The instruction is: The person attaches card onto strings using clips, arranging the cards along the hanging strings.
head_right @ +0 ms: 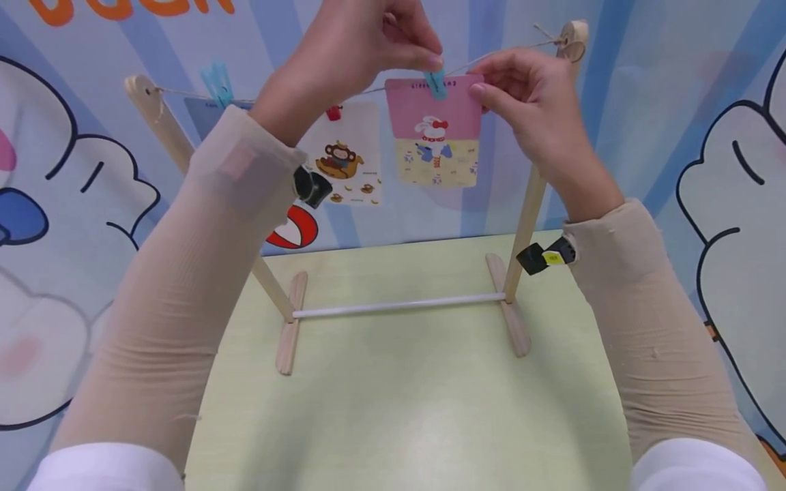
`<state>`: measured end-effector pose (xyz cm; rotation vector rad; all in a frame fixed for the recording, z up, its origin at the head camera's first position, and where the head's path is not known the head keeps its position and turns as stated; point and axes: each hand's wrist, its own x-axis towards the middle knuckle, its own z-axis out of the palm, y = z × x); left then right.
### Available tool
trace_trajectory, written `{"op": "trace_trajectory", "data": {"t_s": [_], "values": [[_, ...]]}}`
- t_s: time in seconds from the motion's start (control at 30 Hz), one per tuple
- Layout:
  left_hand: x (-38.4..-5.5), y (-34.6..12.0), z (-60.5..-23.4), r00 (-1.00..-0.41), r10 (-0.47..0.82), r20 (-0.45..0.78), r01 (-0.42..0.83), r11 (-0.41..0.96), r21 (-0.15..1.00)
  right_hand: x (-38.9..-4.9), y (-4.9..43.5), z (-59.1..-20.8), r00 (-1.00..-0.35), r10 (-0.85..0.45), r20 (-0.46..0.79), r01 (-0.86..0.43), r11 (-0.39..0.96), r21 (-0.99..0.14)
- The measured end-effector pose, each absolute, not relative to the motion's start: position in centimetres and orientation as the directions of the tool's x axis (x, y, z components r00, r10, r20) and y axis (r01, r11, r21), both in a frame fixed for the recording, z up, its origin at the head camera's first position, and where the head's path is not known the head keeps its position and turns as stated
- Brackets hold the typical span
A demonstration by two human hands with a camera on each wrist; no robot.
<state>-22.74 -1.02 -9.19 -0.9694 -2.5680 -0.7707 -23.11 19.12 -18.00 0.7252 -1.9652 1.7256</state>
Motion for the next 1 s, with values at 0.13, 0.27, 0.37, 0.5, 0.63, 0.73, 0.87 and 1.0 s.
{"op": "trace_trajectory", "data": {"t_s": [0.13,0.27,0.37,0.5,0.63,0.73,0.87,1.0], "values": [[-22.8,-1.0,-9.3,-0.728,0.526,0.44,0.68,0.635,0.367,-23.2,18.9,-18.2,-0.784,-0.078,0.616,-0.62,0.142,-0.772],[-23.0,-1.2,-9.5,-0.718,0.533,0.447,0.688,0.641,0.341,-23.2,18.8,-18.5,-0.772,-0.072,0.631,-0.635,0.102,-0.766],[-23.1,-1.2,-9.6,-0.715,0.532,0.453,0.688,0.65,0.323,-23.2,18.8,-18.7,-0.763,-0.073,0.642,-0.646,0.051,-0.761],[-23.2,-1.3,-9.7,-0.718,0.526,0.457,0.685,0.653,0.324,-23.2,18.7,-18.8,-0.75,-0.074,0.657,-0.659,0.014,-0.752],[-23.3,-1.2,-9.8,-0.72,0.516,0.464,0.683,0.645,0.343,-23.1,18.8,-18.9,-0.756,-0.062,0.652,-0.655,0.036,-0.755],[-23.4,-1.1,-9.9,-0.717,0.517,0.469,0.687,0.641,0.344,-23.0,18.8,-18.9,-0.763,-0.051,0.644,-0.646,0.089,-0.758],[-23.5,-1.1,-10.1,-0.71,0.526,0.468,0.693,0.641,0.331,-22.9,18.8,-19.0,-0.768,-0.043,0.639,-0.635,0.182,-0.751],[-23.7,-1.2,-10.3,-0.714,0.525,0.464,0.687,0.652,0.32,-22.9,18.8,-19.3,-0.763,-0.045,0.645,-0.634,0.244,-0.734]]}}
